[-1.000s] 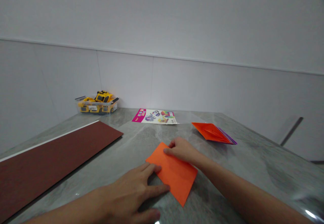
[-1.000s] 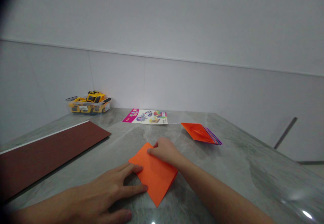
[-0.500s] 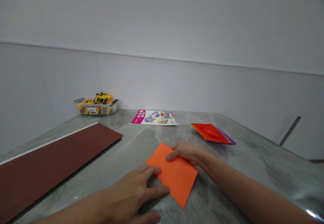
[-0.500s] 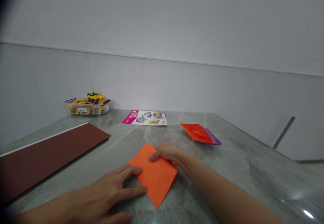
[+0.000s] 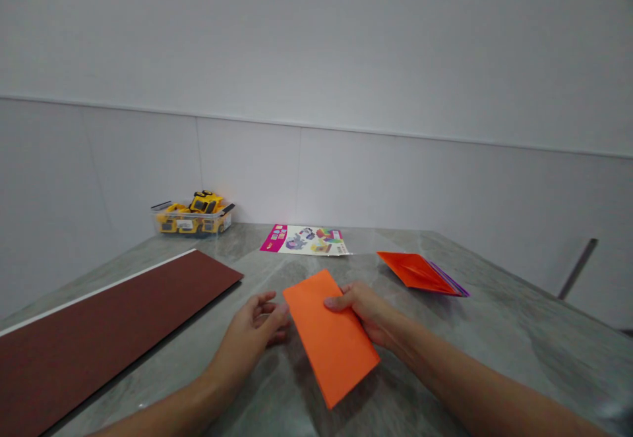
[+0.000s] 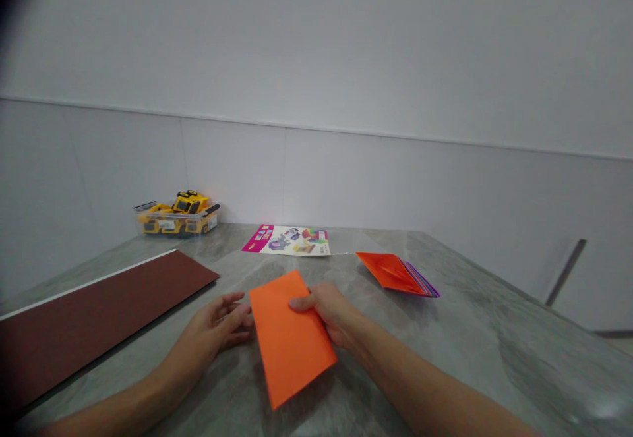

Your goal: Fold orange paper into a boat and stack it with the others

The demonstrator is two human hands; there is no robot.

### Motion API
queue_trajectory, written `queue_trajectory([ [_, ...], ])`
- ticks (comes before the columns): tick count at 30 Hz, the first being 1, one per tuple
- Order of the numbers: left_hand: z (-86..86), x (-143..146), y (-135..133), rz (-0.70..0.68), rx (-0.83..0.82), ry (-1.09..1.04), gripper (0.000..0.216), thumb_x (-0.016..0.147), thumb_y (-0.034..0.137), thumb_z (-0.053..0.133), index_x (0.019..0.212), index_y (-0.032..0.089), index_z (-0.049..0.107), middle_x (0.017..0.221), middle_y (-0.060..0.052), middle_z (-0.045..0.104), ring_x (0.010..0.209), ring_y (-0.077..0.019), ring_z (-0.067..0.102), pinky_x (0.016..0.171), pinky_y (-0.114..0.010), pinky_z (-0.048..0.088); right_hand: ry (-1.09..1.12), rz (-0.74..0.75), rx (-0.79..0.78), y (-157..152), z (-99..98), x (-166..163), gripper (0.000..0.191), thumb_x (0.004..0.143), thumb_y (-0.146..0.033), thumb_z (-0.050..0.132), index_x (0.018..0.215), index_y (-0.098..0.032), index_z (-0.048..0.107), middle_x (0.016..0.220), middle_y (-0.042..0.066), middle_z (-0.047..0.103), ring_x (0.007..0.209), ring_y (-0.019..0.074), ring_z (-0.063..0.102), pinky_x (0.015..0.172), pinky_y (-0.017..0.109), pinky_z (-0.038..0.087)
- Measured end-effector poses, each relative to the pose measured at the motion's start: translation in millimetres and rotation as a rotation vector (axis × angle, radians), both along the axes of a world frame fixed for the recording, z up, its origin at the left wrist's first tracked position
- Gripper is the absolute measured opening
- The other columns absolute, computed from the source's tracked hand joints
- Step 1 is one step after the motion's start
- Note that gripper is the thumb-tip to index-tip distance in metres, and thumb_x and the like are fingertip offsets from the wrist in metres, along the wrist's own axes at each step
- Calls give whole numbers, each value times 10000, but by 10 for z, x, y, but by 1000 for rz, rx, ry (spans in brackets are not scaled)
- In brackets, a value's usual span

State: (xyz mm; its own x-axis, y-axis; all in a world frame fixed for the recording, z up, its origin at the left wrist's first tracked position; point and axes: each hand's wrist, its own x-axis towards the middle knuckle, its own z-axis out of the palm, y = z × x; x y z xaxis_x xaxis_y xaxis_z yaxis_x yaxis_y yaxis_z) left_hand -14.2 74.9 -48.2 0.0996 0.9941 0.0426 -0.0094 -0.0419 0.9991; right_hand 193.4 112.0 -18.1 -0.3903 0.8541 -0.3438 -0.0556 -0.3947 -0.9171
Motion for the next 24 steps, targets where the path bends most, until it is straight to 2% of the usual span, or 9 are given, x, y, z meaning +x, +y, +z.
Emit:
queue_trajectory([
  [2, 4, 23, 17, -176, -108, -229, 396, 835, 446, 619, 1025, 102, 664, 941, -138, 704, 835, -237, 681, 770, -379, 546, 63, -21, 29, -64, -59, -91, 195, 691, -151, 621, 872, -89, 660, 822, 111, 740, 739, 207, 703, 815, 363, 522],
  [4, 17, 26, -3, -277, -133, -343, 313, 820, 393, 656, 903, 94, 700, 865, -124, 725, 766, -221, 692, 733, -344, 545, 145, -41, 59, -131, -128, -164, 233, 663, -165, 671, 881, -82, 663, 818, 118, 740, 755, 233, 705, 826, 392, 515],
  [9, 7, -5, -48, -218, -161, -364, 248, 777, 353, 711, 774, 105, 704, 681, -59, 707, 591, -167, 660, 614, -282, 531, 283, -37, 144, -262, -202, -226, 334, 619, -212, 771, 907, -69, 681, 847, 138, 736, 754, 262, 701, 816, 424, 503],
  [13, -20, -1, -23, -89, -163, -360, 372, 756, 450, 710, 614, 113, 639, 513, 4, 600, 425, -89, 521, 430, -183, 395, 288, -44, 201, -333, -194, -263, 322, 644, -235, 774, 921, -97, 685, 840, 105, 733, 723, 237, 695, 754, 379, 511],
  [17, -10, -8, -4, -83, -96, -241, 435, 759, 536, 664, 636, 119, 643, 536, -4, 593, 481, -120, 531, 456, -205, 387, 238, -56, 254, -355, -225, -317, 303, 651, -302, 778, 870, -113, 684, 787, 75, 717, 684, 211, 671, 682, 327, 501],
  [21, 30, -28, -25, -133, -11, -86, 422, 763, 523, 658, 648, 117, 649, 572, -23, 606, 550, -146, 532, 495, -219, 378, 162, -176, 314, -324, -258, -328, 356, 706, -464, 727, 783, -123, 656, 692, 36, 667, 614, 160, 602, 608, 272, 461],
  [24, 42, -26, -47, -184, 31, -38, 422, 777, 516, 641, 635, 119, 634, 574, -18, 589, 539, -130, 487, 499, -217, 350, 102, -252, 310, -299, -262, -319, 401, 681, -506, 732, 698, -129, 599, 601, 1, 595, 532, 121, 519, 515, 235, 394],
])
